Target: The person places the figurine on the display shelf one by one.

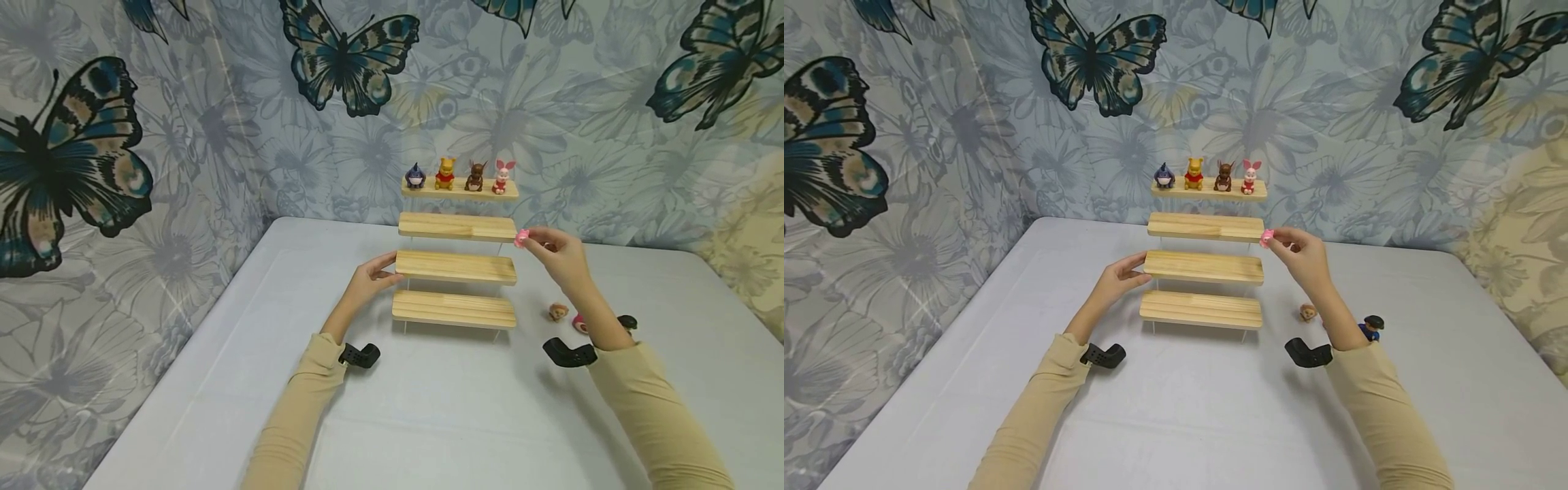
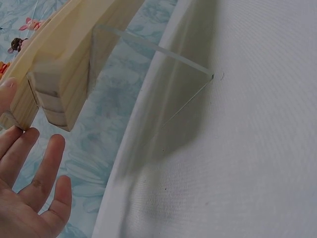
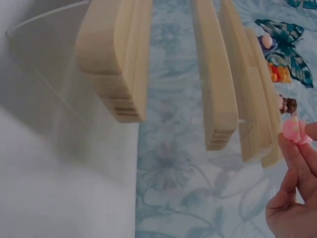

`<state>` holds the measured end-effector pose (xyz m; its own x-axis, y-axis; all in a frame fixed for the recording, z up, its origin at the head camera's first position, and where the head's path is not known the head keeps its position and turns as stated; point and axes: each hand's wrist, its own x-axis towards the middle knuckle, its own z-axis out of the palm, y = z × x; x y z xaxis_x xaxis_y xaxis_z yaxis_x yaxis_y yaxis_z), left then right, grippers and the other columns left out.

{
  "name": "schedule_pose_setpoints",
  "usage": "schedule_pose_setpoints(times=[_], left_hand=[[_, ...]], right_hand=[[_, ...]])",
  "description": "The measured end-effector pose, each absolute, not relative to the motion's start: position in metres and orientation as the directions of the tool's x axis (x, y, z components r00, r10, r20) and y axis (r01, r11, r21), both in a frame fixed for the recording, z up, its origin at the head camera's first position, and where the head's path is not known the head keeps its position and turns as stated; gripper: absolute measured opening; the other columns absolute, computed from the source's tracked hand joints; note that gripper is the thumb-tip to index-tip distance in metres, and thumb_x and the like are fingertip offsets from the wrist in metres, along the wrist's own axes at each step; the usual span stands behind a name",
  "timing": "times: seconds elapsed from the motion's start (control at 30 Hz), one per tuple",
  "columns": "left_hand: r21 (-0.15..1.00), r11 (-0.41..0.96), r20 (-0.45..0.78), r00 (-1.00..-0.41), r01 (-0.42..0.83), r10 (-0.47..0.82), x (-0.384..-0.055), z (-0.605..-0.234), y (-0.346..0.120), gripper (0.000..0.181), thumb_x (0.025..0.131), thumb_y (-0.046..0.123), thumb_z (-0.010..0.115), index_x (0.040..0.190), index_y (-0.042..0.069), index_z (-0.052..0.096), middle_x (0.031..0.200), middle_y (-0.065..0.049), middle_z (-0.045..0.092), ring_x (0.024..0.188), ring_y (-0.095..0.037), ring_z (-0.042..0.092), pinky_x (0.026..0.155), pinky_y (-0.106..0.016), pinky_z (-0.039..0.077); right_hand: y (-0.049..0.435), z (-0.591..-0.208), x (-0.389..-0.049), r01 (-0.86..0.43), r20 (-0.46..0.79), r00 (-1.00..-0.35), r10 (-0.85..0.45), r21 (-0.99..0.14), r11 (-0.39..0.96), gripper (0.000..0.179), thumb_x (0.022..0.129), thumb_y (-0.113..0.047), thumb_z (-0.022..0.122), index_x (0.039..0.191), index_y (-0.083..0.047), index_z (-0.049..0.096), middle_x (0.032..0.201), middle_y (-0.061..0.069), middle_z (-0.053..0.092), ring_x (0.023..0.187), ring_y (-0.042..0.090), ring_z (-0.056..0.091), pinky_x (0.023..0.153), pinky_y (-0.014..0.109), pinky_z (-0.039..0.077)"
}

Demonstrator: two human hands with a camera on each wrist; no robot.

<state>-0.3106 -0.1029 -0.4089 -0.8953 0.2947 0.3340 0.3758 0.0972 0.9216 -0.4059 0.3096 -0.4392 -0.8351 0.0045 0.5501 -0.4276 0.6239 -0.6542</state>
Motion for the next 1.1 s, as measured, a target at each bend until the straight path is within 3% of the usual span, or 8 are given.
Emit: schedule_pose_setpoints(times=[0.37,0.63,0.9,1.1], left_hand=[[0.927,0.109,0.313,-0.902,0.358,0.298,-0.310,-0.411,-0.104,0.054,0.070,0.027,0.059,0.118,0.016,0.038,0.115,0.000,0.040,0.084,-0.017,0.049,0.070,-0.027,0.040],[0.934,0.087,0.304,-0.900,0.346,0.311,-0.313,-0.410,-0.104,0.056,0.069,0.026,0.060,0.118,0.010,0.038,0.116,-0.004,0.039,0.084,-0.019,0.049,0.070,-0.028,0.040],[0.909,0.123,0.349,-0.888,0.398,0.300,-0.331,-0.437,-0.104,0.053,0.068,0.034,0.059,0.117,0.026,0.038,0.114,0.008,0.040,0.082,-0.013,0.050,0.067,-0.025,0.041],[0.907,0.089,0.374,-0.886,0.411,0.275,-0.344,-0.453,-0.103,0.051,0.067,0.033,0.061,0.114,0.030,0.040,0.112,0.011,0.041,0.080,-0.012,0.051,0.064,-0.026,0.042]], right_hand=[[0.290,-0.437,-0.415,-0.460,0.580,-0.815,0.007,-0.653,0.602,0.027,0.070,-0.035,0.057,0.096,-0.029,0.058,0.088,-0.006,0.055,0.064,0.013,0.042,0.044,0.024,0.029],[0.273,-0.435,-0.416,-0.509,0.609,-0.793,-0.003,-0.660,0.553,0.026,0.070,-0.032,0.058,0.096,-0.027,0.058,0.088,-0.005,0.056,0.063,0.013,0.042,0.045,0.024,0.030],[0.262,-0.437,-0.426,-0.487,0.588,-0.809,0.005,-0.674,0.556,0.027,0.069,-0.036,0.058,0.096,-0.028,0.058,0.091,-0.007,0.054,0.065,0.013,0.043,0.044,0.024,0.030],[0.244,-0.427,-0.425,-0.514,0.606,-0.796,0.016,-0.689,0.510,0.026,0.069,-0.033,0.059,0.094,-0.025,0.059,0.087,-0.004,0.055,0.069,0.013,0.046,0.045,0.024,0.033]])
